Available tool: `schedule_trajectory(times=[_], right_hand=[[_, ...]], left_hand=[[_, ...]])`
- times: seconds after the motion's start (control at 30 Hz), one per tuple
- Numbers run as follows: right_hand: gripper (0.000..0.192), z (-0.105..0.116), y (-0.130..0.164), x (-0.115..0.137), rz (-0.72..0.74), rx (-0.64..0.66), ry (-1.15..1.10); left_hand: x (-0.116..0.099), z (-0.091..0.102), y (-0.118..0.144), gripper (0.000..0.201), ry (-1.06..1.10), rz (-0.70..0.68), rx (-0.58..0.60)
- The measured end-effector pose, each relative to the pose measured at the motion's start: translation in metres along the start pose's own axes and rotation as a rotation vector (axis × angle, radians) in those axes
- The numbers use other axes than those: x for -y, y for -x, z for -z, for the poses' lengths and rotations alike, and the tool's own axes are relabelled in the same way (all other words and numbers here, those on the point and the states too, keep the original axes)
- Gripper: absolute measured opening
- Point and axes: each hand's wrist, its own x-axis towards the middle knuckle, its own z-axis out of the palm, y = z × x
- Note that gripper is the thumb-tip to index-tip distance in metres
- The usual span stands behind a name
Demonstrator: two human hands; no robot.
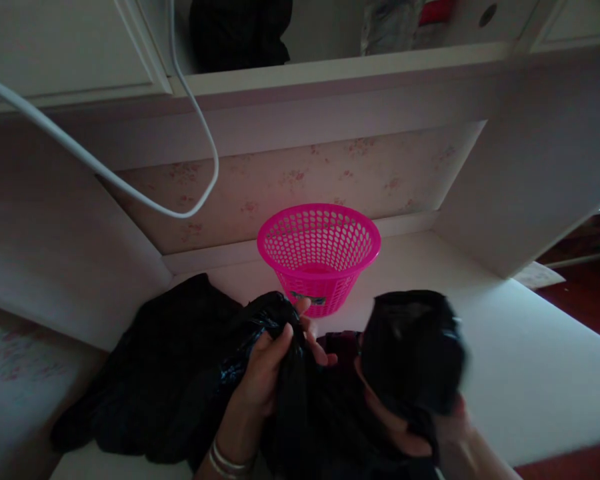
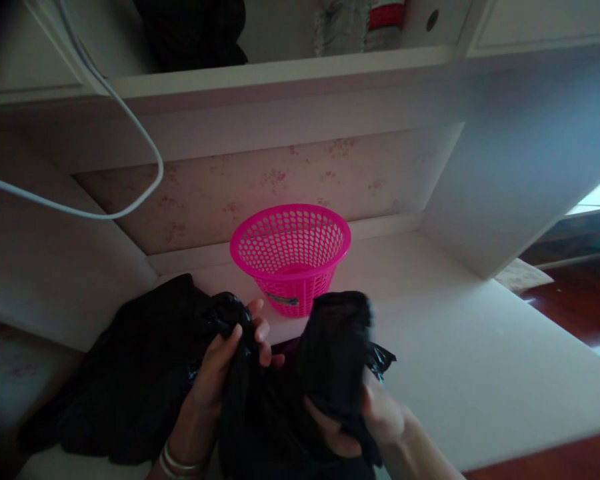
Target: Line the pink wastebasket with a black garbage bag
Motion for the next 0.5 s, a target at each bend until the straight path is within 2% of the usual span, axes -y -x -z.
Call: schedule_trajectory(times=[0.1, 0.13, 0.27, 0.37, 0.43, 0.5], right_hand=[[0.067, -0.010, -0.005, -0.001, -0.074, 0.124, -0.128], [0.069, -0.009, -0.005, -0.001, -0.074, 0.116, -0.165], [0.087, -0.003, 0.002, -0.004, -0.106, 0.000, -0.236], [0.067, -0.005, 0.006, -0.003, -0.100, -0.138, -0.118], [0.049, -0.011, 0.004, -0.001, -0.056, -0.244, -0.024], [0.043, -0.017, -0.001, 0.001, 0.034, -0.349, 0.023]], left_hand=[[0.004, -0.002, -0.004, 0.013, 0.013, -0.001, 0.073], [0.006, -0.003, -0.005, 0.009, 0.015, 0.005, 0.083], [0.009, -0.006, -0.008, 0.017, 0.017, 0.028, 0.036], [0.008, -0.008, -0.006, 0.023, -0.016, -0.014, -0.033], [0.007, -0.009, -0.005, 0.024, -0.070, -0.021, -0.075], [0.007, -0.008, -0.004, 0.026, -0.130, -0.014, -0.094]])
